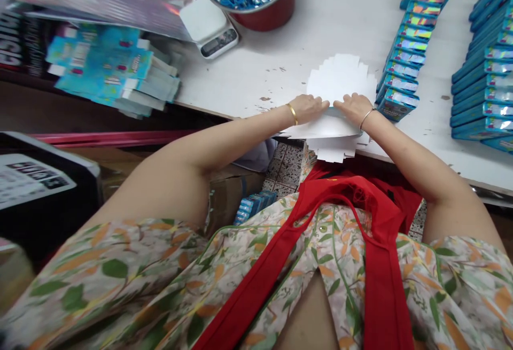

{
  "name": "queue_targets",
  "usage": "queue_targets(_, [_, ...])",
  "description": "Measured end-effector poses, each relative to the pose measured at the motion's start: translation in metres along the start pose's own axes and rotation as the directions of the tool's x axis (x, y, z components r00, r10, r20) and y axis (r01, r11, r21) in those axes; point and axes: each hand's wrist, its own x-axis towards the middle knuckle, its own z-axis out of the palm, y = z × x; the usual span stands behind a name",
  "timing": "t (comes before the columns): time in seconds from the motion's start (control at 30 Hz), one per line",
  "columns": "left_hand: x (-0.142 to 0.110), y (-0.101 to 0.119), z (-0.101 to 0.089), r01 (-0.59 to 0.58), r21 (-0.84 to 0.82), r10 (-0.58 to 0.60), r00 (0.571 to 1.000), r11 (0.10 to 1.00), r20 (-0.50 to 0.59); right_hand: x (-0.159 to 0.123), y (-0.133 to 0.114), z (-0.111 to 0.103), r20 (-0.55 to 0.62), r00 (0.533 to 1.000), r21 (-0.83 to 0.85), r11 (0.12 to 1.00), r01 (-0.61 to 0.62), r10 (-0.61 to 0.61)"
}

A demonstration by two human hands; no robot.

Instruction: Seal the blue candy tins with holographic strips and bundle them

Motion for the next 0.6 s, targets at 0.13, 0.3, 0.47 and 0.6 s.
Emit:
queue_targets(0.13, [-0.010, -0.010, -0.005, 0.042, -0.089, -0.045, 0.999, 0.995, -0.031, 0.001, -0.001, 0.000, -0.050, 0.999, 0.045, 0.999, -0.020, 0.022])
queue_targets(0.3, [-0.058, -0.009, -0.004, -0.253, -0.299, 0.193, 0.958, 0.920, -0.214, 0.010, 0.005, 0.002, -0.075, 0.997, 0.076, 0.997, 0.004, 0.002])
queue_targets(0.47, [-0.076, 0.009, 0.011, -0.122, -0.436, 0.052, 0.984, 0.891, -0.170, -0.006, -0.002, -0.003, -0.212, 0.977, 0.216, 0.976, 0.013, 0.034])
queue_targets(0.6, [-0.056, 0.003, 0.013, -0.106, -0.561, -0.026, 0.975, 0.821, -0.221, -0.047, -0.030, 0.021, -0.441, 0.897, 0.238, 0.960, 0.147, -0.028])
